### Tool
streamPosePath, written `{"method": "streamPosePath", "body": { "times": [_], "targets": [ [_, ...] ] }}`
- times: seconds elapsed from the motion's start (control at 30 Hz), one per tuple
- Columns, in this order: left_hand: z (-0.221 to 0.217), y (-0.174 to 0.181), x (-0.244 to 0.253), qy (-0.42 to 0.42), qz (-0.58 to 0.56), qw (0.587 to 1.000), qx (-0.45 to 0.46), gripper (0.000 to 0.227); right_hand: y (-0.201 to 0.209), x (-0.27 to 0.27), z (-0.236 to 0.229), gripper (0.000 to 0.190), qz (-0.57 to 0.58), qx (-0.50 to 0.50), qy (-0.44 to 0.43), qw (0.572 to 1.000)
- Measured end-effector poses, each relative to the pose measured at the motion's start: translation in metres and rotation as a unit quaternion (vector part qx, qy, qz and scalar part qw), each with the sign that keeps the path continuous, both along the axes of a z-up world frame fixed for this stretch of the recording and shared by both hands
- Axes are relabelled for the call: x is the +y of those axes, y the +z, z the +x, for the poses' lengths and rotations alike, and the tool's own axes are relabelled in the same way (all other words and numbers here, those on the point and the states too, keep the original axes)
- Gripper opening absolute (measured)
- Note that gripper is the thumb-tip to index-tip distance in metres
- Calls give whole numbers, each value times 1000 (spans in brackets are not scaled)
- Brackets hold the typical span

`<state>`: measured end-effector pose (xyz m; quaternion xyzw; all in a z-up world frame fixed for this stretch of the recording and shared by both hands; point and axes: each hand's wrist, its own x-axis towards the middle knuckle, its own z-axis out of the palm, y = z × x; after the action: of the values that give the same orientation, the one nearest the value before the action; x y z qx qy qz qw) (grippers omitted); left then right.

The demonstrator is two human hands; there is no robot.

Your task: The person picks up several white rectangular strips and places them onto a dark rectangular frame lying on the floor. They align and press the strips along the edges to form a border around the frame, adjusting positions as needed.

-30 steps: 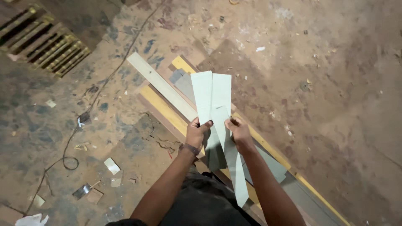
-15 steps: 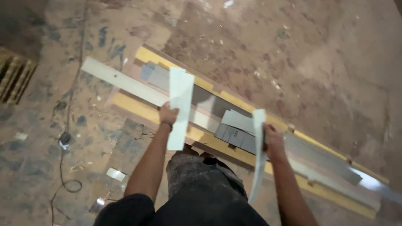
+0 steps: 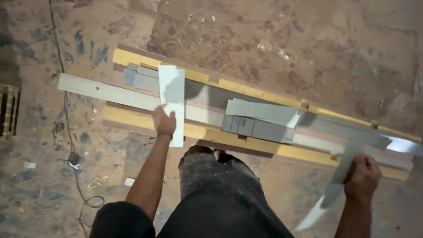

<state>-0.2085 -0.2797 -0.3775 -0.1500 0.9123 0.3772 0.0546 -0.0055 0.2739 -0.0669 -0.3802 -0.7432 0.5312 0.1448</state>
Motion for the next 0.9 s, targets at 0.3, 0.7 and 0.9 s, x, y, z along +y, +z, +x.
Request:
{"method": "streamPosePath", "body": {
  "times": [0.3, 0.7, 0.9],
  "targets": [
    [93, 84, 149, -168, 379, 871, -263, 27, -99, -84, 9, 27, 182, -177, 268, 930],
    [145, 97, 265, -193, 424, 794, -390, 29, -109, -93, 35, 91, 123, -228, 445, 857],
    [105, 22, 302, -186, 231, 915, -275, 30, -142, -31, 91, 98, 116, -301, 375, 869]
  ]
}}
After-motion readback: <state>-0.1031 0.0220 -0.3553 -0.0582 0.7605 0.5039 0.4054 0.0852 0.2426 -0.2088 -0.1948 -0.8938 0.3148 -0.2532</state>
